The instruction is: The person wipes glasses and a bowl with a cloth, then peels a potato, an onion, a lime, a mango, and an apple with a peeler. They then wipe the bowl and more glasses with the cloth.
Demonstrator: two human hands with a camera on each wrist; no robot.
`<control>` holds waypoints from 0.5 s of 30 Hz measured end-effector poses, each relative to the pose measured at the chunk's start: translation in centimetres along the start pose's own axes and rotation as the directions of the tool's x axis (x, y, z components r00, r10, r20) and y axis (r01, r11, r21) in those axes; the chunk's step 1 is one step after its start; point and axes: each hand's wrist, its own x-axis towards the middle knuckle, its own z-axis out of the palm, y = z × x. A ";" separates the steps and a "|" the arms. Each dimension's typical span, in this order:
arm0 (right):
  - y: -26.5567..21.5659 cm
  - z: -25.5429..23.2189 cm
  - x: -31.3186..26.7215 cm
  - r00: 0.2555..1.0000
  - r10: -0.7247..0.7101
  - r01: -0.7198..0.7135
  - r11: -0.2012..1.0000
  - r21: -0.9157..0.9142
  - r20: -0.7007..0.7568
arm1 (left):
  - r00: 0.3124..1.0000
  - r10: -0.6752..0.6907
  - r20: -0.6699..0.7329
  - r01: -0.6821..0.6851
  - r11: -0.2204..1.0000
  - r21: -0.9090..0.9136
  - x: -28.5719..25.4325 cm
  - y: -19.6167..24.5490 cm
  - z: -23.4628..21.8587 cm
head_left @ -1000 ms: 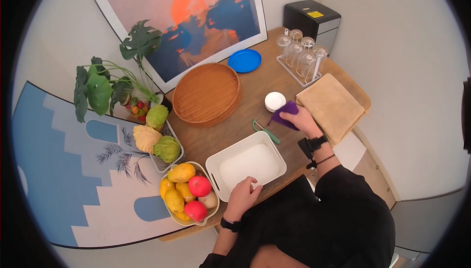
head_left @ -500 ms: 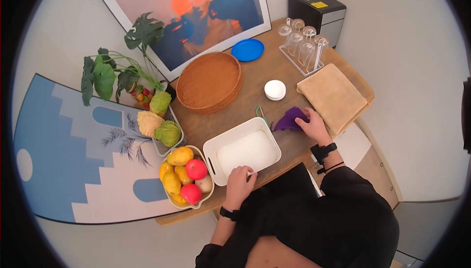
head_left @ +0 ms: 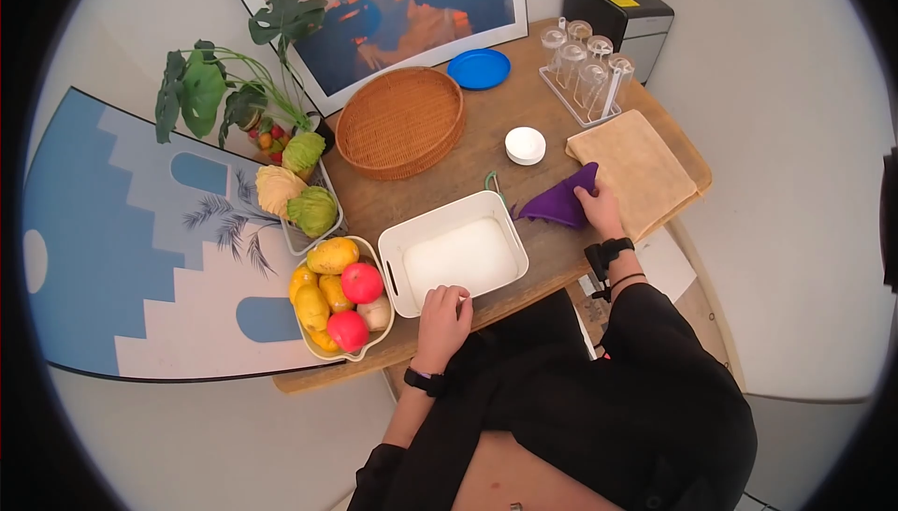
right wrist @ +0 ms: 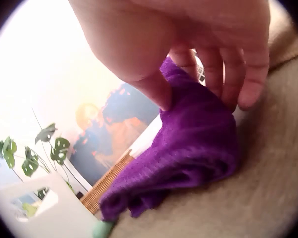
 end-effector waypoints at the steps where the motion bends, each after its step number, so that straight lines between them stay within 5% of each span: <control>1: -0.5 -0.5 -0.3 1.000 -0.004 0.005 1.000 -0.003 0.000 | 0.999 -0.043 0.011 0.044 0.995 -0.088 0.2 0.2 -0.2; 3: -0.8 -1.2 -1.3 0.982 -0.186 0.133 0.763 0.633 0.017 | 0.996 -0.090 0.030 0.094 0.979 -0.181 0.8 1.0 -0.9; 5: -4.5 -4.8 -4.3 0.983 -0.161 0.069 0.768 0.636 0.088 | 1.000 -0.016 -0.011 0.014 0.981 -0.195 2.3 2.5 -2.1; 8: -6.6 -8.2 -7.3 0.914 -0.348 0.029 0.570 0.821 0.210 | 0.997 0.072 -0.014 -0.073 0.956 -0.286 5.0 5.9 -3.5; 11: -8.4 -10.2 -9.5 0.861 -0.429 0.129 0.705 0.698 0.273 | 0.981 0.193 -0.021 -0.187 0.913 -0.363 7.7 9.0 -3.6; 15: -10.0 -10.6 -12.6 0.823 -0.439 0.086 0.724 0.685 0.361 | 0.984 0.160 0.072 -0.098 0.844 -0.528 10.1 10.4 -1.1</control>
